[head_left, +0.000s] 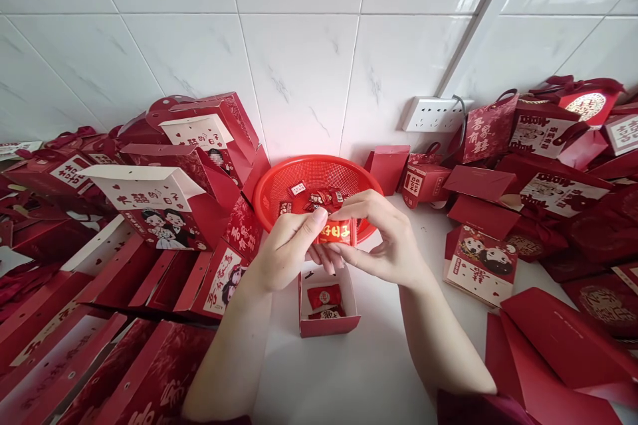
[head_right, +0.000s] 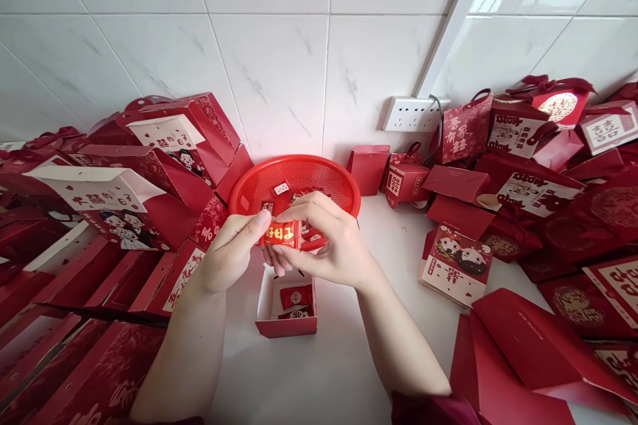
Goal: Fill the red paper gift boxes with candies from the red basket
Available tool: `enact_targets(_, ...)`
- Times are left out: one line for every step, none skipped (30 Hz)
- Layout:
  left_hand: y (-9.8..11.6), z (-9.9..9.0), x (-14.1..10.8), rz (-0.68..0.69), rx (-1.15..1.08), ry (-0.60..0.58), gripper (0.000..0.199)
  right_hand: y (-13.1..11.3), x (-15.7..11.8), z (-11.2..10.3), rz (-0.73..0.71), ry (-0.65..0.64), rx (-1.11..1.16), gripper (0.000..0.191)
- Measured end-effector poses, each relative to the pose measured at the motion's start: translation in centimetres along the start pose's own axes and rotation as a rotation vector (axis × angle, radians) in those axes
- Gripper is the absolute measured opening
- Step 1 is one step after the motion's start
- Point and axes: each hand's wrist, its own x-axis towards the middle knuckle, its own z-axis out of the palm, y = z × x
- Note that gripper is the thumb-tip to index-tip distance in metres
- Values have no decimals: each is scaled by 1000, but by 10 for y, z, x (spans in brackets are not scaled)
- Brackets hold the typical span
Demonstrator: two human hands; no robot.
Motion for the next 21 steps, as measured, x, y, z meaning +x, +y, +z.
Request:
enact_targets(0,0,0,-7,-9,-8,58,1,0,0,-11,9,3,30)
enact_targets(1,0,-1,-13,-18,-16,58,2,0,0,-21,14,9,31)
enact_targets(1,-1,-1,-17,-26,-27,57,4,-1,0,-30,16,16,31)
enact_targets(2,-1,-1,-18,-32,-38,56,5,-1,0,-36,13,25,31)
enact_targets(2,-1,-1,-16,-33,-48,55,6,-1,0,-40,7,34,31)
enact_targets(2,-2,-1,-14,-30,-59,54,8,-1,0,-43,2,42,30)
enact_targets(3,-2,-1,-9,-24,-67,54,9,-1,0,-45,-2,50,29)
enact_targets(3,-2,-1,-5,-17,-71,54,10,0,0,-49,-3,57,28)
enact_targets(3,-3,-1,-2,-9,-75,55,11,0,0,-53,-3,62,27)
enact_targets(3,-3,-1,-1,-1,-77,55,12,0,0,-58,-2,67,27)
enact_targets(3,-3,-1,-2,6,-80,55,12,0,0,-63,-4,73,28)
enact_targets(3,-3,-1,-2,10,-82,55,13,0,0,-67,-8,79,28)
enact_targets(3,-3,-1,-4,13,-83,56,13,1,-1,-67,-14,86,29)
enact_targets(3,-3,-2,-8,17,-85,56,13,1,-1,-64,-23,91,29)
enact_targets(3,-3,-2,-12,21,-84,56,13,1,-1,-60,-32,96,29)
enact_targets(3,-2,-2,-15,26,-83,56,12,0,-2,-55,-40,99,28)
enact_targets(3,-2,-3,-17,33,-82,57,12,0,-2,-51,-49,101,27)
enact_targets(4,-2,-3,-17,44,-80,57,12,0,-3,-51,-55,103,27)
enact_targets(4,-2,-4,-16,56,-79,57,12,0,-4,-54,-62,104,27)
enact_targets(5,-3,-4,-12,66,-79,57,12,-1,-5,-58,-68,107,27)
enact_targets(5,-3,-4,-10,76,-80,57,12,-1,-6,-63,-74,111,28)
